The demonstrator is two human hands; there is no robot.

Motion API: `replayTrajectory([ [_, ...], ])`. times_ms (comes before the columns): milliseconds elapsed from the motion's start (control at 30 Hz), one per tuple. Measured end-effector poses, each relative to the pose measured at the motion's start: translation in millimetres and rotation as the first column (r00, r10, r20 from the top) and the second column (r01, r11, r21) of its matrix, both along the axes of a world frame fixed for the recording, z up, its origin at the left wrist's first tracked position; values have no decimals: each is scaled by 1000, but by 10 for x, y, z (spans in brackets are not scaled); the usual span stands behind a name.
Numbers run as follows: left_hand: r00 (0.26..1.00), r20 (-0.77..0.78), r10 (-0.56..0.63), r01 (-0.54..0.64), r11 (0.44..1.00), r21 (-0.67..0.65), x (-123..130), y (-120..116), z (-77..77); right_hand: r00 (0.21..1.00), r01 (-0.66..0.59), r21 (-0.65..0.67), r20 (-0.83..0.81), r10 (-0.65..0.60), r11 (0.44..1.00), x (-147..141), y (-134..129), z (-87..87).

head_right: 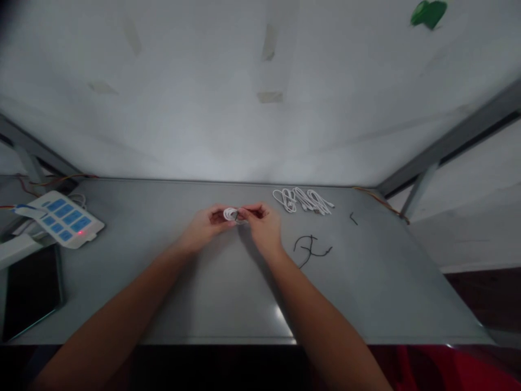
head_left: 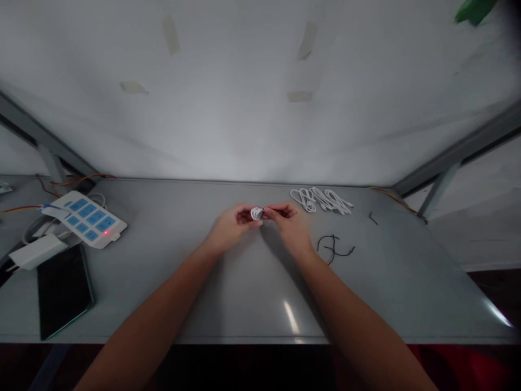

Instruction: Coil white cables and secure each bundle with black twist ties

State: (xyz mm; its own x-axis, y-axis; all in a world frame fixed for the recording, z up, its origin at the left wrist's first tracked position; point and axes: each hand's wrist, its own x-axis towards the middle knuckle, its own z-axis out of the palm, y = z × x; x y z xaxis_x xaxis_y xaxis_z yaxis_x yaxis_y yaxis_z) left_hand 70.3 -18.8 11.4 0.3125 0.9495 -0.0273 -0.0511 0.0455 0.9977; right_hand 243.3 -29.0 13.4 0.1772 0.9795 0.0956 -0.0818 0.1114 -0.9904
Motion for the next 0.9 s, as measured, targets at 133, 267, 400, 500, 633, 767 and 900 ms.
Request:
replayTrajectory([
  [133, 986, -143, 87, -53, 973, 227, 36, -16, 14, 981, -11, -63, -194, -2, 998, 3, 33, -13],
  [267, 987, -133, 88, -46, 955, 293, 102, -35, -73, 963, -20, -93, -268, -6, 995, -15, 49, -30],
  [400, 998, 59, 16, -24, 991, 133, 157, -46, -175, 962, -67, -109, -270, 35, 992, -45, 35, -47],
  [500, 998, 43, 44, -47, 997, 64, 161, -65, -184, 958, -117, -117, -273, 82, 986, -86, 0, -59],
  [633, 998, 62, -19, 26, 994, -109, 157, -98, -155, 963, -111, -129, -258, 75, 985, -113, -30, -63],
  [767, 977, 210, 28, 21, 973, -230, 189, -108, -127, 974, -82, -95, -218, 60, 992, -96, -28, -46],
  [900, 932, 345, 114, 13, 938, -346, 227, -103, -79, 991, -81, -46, -108, 76, 996, -96, -52, -25],
])
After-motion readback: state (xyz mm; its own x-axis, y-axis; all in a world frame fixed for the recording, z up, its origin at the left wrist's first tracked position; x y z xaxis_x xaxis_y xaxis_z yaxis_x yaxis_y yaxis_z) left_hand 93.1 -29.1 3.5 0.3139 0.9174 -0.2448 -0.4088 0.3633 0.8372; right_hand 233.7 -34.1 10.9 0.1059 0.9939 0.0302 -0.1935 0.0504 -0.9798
